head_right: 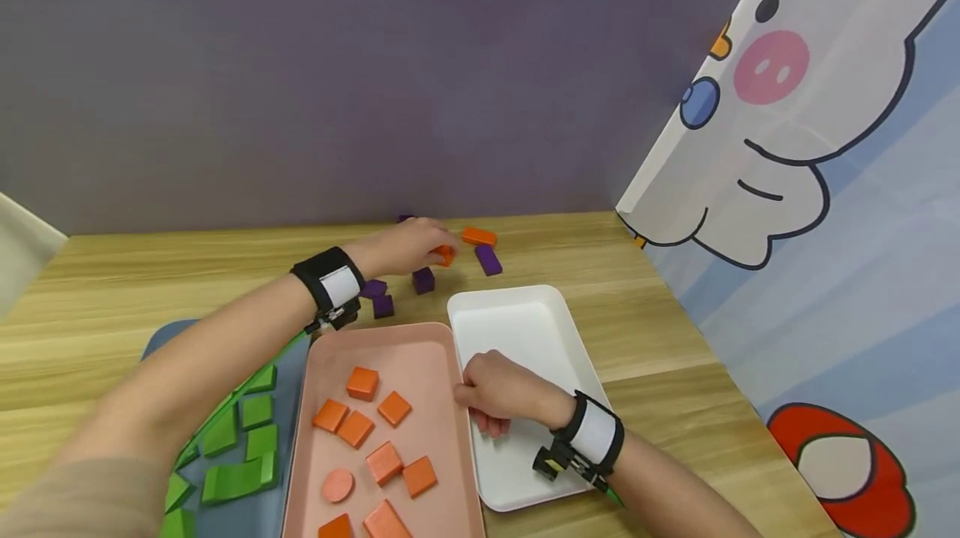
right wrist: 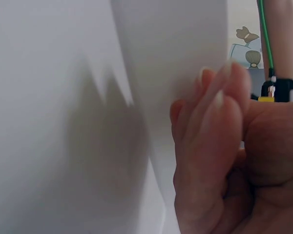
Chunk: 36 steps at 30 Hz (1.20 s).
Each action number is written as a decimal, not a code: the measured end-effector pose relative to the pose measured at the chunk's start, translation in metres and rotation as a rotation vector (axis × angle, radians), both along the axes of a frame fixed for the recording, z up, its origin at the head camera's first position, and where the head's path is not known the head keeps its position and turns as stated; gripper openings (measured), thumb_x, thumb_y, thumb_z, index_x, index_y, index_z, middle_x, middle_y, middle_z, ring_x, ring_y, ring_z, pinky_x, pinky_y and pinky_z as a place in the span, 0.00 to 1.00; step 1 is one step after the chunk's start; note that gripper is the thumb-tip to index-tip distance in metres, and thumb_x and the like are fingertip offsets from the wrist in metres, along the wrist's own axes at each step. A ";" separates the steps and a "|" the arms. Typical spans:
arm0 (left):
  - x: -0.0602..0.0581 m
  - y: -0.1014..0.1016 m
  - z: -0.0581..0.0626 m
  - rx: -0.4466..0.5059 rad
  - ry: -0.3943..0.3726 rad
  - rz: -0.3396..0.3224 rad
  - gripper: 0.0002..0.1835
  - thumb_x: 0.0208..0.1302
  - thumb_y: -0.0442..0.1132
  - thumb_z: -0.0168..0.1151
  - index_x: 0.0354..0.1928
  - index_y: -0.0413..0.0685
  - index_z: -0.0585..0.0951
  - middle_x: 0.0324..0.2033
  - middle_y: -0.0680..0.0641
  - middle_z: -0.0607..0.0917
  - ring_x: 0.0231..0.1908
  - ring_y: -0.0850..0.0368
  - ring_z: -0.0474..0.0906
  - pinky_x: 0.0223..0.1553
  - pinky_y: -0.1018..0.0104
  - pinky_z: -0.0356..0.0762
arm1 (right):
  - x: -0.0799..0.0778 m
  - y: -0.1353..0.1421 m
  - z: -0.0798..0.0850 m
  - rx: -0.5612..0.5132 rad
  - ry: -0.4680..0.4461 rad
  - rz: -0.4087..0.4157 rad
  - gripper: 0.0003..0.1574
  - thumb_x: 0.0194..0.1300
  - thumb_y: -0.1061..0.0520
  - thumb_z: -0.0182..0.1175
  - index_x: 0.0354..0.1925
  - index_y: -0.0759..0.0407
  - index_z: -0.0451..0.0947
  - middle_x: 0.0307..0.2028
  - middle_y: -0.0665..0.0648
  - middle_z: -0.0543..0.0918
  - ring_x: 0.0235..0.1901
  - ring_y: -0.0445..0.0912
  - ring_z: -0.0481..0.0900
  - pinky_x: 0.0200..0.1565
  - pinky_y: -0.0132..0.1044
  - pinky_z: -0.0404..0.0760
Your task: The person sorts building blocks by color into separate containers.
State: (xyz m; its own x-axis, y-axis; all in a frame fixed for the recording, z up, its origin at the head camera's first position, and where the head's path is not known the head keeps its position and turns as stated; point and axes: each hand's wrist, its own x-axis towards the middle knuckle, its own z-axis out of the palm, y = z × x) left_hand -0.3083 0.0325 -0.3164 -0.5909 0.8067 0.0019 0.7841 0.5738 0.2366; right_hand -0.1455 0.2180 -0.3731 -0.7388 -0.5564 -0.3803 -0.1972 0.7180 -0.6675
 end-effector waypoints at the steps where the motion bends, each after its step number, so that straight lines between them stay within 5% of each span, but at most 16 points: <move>1: 0.004 -0.002 0.004 0.007 0.031 -0.011 0.12 0.65 0.39 0.59 0.50 0.53 0.82 0.47 0.50 0.83 0.43 0.57 0.78 0.45 0.65 0.77 | 0.000 0.000 0.000 0.001 0.001 -0.002 0.25 0.68 0.55 0.48 0.15 0.57 0.76 0.08 0.48 0.75 0.07 0.41 0.74 0.14 0.37 0.75; 6: 0.034 -0.016 0.020 0.036 0.177 -0.124 0.11 0.65 0.40 0.59 0.48 0.52 0.81 0.42 0.50 0.81 0.41 0.59 0.77 0.41 0.69 0.77 | 0.000 0.000 0.000 -0.003 0.001 -0.004 0.26 0.68 0.55 0.48 0.14 0.57 0.76 0.08 0.49 0.75 0.07 0.41 0.74 0.14 0.37 0.75; 12: 0.081 -0.027 0.024 0.009 0.346 -0.306 0.10 0.66 0.39 0.57 0.48 0.54 0.81 0.44 0.51 0.80 0.39 0.62 0.78 0.40 0.74 0.76 | -0.002 0.002 -0.001 -0.008 0.014 -0.011 0.25 0.67 0.56 0.48 0.14 0.56 0.76 0.07 0.49 0.75 0.07 0.42 0.74 0.14 0.39 0.76; 21: 0.139 -0.033 0.013 -0.068 0.369 -0.462 0.17 0.64 0.37 0.59 0.53 0.61 0.80 0.46 0.55 0.80 0.46 0.64 0.74 0.46 0.76 0.74 | -0.005 0.006 0.000 -0.009 0.016 -0.003 0.26 0.68 0.55 0.49 0.13 0.56 0.75 0.07 0.48 0.74 0.07 0.41 0.74 0.14 0.38 0.75; 25: 0.152 -0.030 0.006 -0.078 0.416 -0.540 0.16 0.65 0.36 0.58 0.52 0.62 0.80 0.46 0.59 0.81 0.47 0.66 0.73 0.49 0.75 0.70 | -0.005 0.009 0.001 -0.013 0.011 -0.006 0.28 0.70 0.50 0.51 0.14 0.56 0.76 0.08 0.48 0.75 0.07 0.42 0.74 0.14 0.37 0.75; 30: 0.160 -0.024 -0.005 -0.111 0.364 -0.593 0.10 0.65 0.35 0.58 0.42 0.60 0.80 0.44 0.59 0.80 0.36 0.68 0.69 0.37 0.81 0.64 | -0.006 0.010 0.001 -0.030 0.002 0.003 0.30 0.69 0.41 0.52 0.16 0.56 0.77 0.08 0.49 0.75 0.07 0.42 0.74 0.15 0.37 0.75; 36: 0.161 -0.021 -0.018 -0.143 0.344 -0.602 0.07 0.67 0.38 0.55 0.40 0.61 0.79 0.44 0.59 0.77 0.30 0.69 0.66 0.31 0.82 0.60 | -0.005 0.008 0.002 -0.029 -0.002 0.003 0.27 0.70 0.49 0.52 0.16 0.57 0.76 0.08 0.48 0.74 0.07 0.41 0.72 0.13 0.36 0.74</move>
